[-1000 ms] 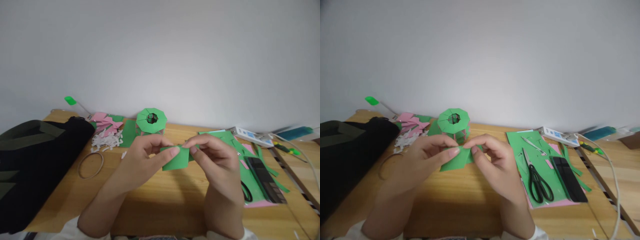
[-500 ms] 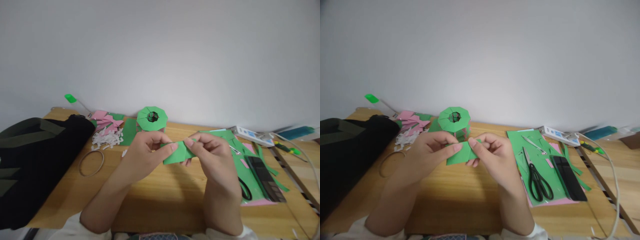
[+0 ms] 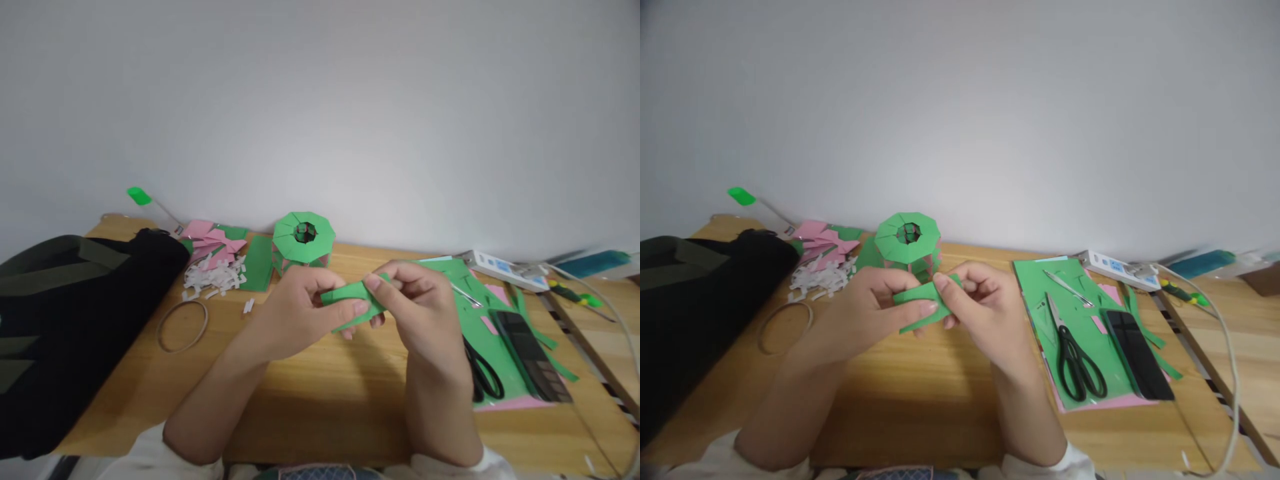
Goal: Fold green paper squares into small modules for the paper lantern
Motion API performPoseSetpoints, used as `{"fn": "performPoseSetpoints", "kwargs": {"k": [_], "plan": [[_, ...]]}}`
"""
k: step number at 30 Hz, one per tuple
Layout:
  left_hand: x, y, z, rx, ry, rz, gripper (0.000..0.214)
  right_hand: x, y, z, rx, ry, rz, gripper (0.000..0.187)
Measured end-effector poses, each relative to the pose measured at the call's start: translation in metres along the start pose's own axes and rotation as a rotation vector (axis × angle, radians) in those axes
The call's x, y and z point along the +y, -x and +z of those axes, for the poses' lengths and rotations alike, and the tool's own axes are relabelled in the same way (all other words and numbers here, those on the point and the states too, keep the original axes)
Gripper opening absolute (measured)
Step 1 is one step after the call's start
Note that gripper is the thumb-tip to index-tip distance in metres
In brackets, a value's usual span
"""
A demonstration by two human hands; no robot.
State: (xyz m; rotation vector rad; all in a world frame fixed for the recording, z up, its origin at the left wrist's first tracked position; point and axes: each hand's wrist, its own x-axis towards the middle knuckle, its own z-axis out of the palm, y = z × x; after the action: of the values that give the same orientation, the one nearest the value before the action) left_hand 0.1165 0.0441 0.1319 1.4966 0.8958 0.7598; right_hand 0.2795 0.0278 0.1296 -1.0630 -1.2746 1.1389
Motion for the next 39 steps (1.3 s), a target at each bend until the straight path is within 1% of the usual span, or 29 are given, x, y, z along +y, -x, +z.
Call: {"fn": "performPoseSetpoints", "kwargs": {"k": [2, 4, 8, 10, 12, 14, 17, 20, 22, 25, 27, 29, 31, 32, 34, 36, 37, 39], "plan": [[0.001, 0.001, -0.001, 0.002, -0.029, 0.018, 0.026, 0.001, 0.000, 0.000, 0.001, 0.008, -0.021, 0.018], [0.001, 0.001, -0.001, 0.020, -0.091, 0.052, 0.029, 0.001, -0.001, 0.000, -0.023, 0.049, -0.073, 0.013], [0.000, 0.003, -0.001, 0.108, -0.313, 0.148, 0.034, 0.002, -0.003, -0.005, -0.138, 0.131, -0.166, 0.005], [0.000, 0.004, -0.002, 0.138, -0.436, 0.193, 0.029, 0.001, -0.004, -0.008, -0.167, 0.181, -0.182, 0.007], [0.000, 0.005, -0.004, 0.137, -0.457, 0.221, 0.022, 0.000, -0.004, -0.010, -0.175, 0.232, -0.195, 0.009], [0.001, 0.006, -0.006, 0.121, -0.384, 0.225, 0.018, -0.002, -0.003, -0.011, -0.183, 0.251, -0.202, 0.010], [0.002, 0.006, -0.008, 0.118, -0.285, 0.200, 0.018, -0.004, -0.002, -0.011, -0.184, 0.245, -0.193, 0.011], [0.001, 0.004, -0.007, 0.148, -0.286, 0.194, 0.020, -0.003, -0.001, -0.011, -0.109, 0.259, -0.192, 0.008], [0.001, 0.004, -0.006, 0.155, -0.312, 0.205, 0.023, -0.001, -0.001, -0.010, -0.081, 0.279, -0.217, 0.007], [0.000, 0.002, -0.006, 0.111, -0.330, 0.188, 0.023, 0.001, -0.002, -0.009, -0.113, 0.339, -0.264, 0.009], [0.000, 0.000, -0.006, 0.085, -0.292, 0.146, 0.021, 0.002, -0.004, -0.008, -0.119, 0.341, -0.258, 0.009], [-0.002, -0.002, -0.006, 0.117, -0.170, 0.115, 0.016, 0.003, -0.005, -0.007, -0.082, 0.268, -0.217, 0.008], [-0.004, -0.003, -0.005, 0.202, -0.017, 0.108, 0.010, 0.003, -0.006, -0.008, -0.041, 0.159, -0.151, 0.005], [-0.005, -0.004, -0.005, 0.256, 0.041, 0.120, 0.012, 0.003, -0.005, -0.008, -0.038, 0.105, -0.114, 0.005], [-0.007, -0.004, -0.003, 0.337, 0.100, 0.157, 0.017, 0.003, -0.004, -0.009, -0.078, 0.009, -0.039, 0.012], [-0.007, -0.003, -0.002, 0.347, 0.132, 0.176, 0.017, 0.003, -0.002, -0.009, -0.143, -0.059, -0.012, 0.020], [-0.006, -0.003, -0.001, 0.335, 0.154, 0.170, 0.018, 0.002, -0.001, -0.010, -0.168, -0.061, -0.025, 0.022], [-0.004, -0.002, 0.000, 0.299, 0.208, 0.146, 0.022, 0.001, 0.002, -0.012, -0.183, 0.002, -0.085, 0.019]]}}
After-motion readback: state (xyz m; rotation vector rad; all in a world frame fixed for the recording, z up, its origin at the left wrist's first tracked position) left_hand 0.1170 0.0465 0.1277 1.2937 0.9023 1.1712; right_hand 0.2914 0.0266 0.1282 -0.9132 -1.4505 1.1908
